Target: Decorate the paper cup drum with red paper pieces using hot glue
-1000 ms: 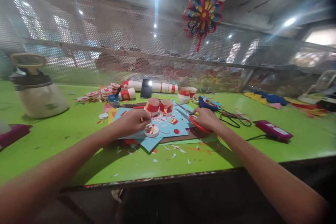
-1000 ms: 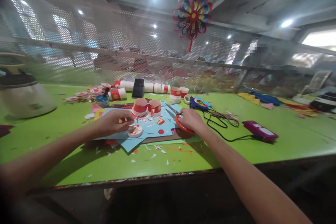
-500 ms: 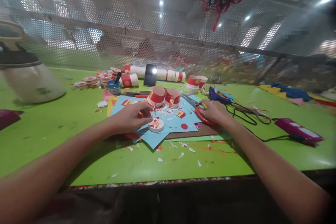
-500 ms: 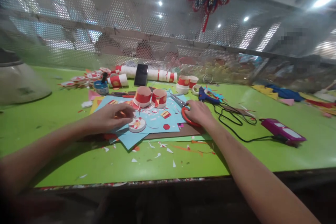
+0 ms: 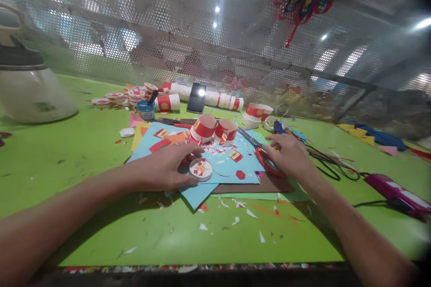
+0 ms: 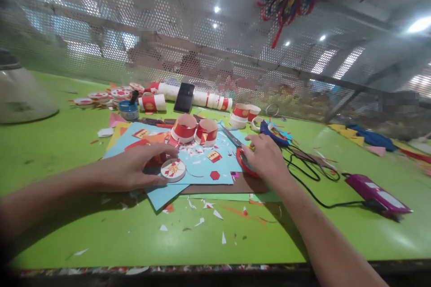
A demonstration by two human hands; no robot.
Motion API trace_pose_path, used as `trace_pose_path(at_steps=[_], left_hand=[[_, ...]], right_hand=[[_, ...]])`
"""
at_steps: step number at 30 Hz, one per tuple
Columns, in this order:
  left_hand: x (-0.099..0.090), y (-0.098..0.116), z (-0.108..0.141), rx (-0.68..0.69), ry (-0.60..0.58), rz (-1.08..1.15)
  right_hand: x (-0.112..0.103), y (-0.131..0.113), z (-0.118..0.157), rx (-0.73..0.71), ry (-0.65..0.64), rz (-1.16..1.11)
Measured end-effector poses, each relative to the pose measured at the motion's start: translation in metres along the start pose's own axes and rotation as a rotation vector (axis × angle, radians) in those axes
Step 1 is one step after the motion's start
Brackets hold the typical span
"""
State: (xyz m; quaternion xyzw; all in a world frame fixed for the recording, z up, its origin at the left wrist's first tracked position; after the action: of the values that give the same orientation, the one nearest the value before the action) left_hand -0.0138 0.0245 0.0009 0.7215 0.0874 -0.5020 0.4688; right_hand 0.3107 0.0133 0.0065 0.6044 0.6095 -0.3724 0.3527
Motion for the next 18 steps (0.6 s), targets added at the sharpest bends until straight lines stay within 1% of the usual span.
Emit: trace_pose_path(at_steps=[3,5,7,10,12,15,18], left_hand=[[0.005,-0.003,-0.002,0.004,0.017,0.033],[0.008,-0.004,-0.004,-0.002,0.039,0.041],[0.010,-0.004,-0.004,-0.005,0.068,0.041],[0.012,-0.003,-0.004,0.012,0.102,0.024],[0.014,-0.002,-0.002,0.037,0.121,0.001],[0.016,0.000,0.000,0.075,0.125,-0.040],[0.018,0.000,0.001,0.087,0.117,-0.042]], right_hand=[[-0.009,-0.014,0.010,-0.040,0.098,-0.110],[-0.013,-0.026,0.018,-0.092,0.115,-0.188],[-0.015,-0.039,0.026,-0.179,0.112,-0.328],[-0.014,-0.056,0.037,-0.310,0.042,-0.523],[-0.013,-0.066,0.043,-0.351,-0.017,-0.588],[-0.013,-0.081,0.049,-0.384,-0.078,-0.636],[-0.015,-0.096,0.049,-0.434,-0.146,-0.634]])
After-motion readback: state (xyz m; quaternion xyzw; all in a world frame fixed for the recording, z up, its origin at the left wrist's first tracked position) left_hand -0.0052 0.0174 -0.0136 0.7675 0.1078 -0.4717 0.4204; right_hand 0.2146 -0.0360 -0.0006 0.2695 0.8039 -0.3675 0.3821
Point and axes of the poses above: each hand's wrist, its own z-axis away from the middle knuckle, its own x-axis out of the palm, y = z × x, the point moved 1 cm from there along -z, towards the middle knuckle, and after that the axes turned 2 degrees about x, right-handed, at the moved point
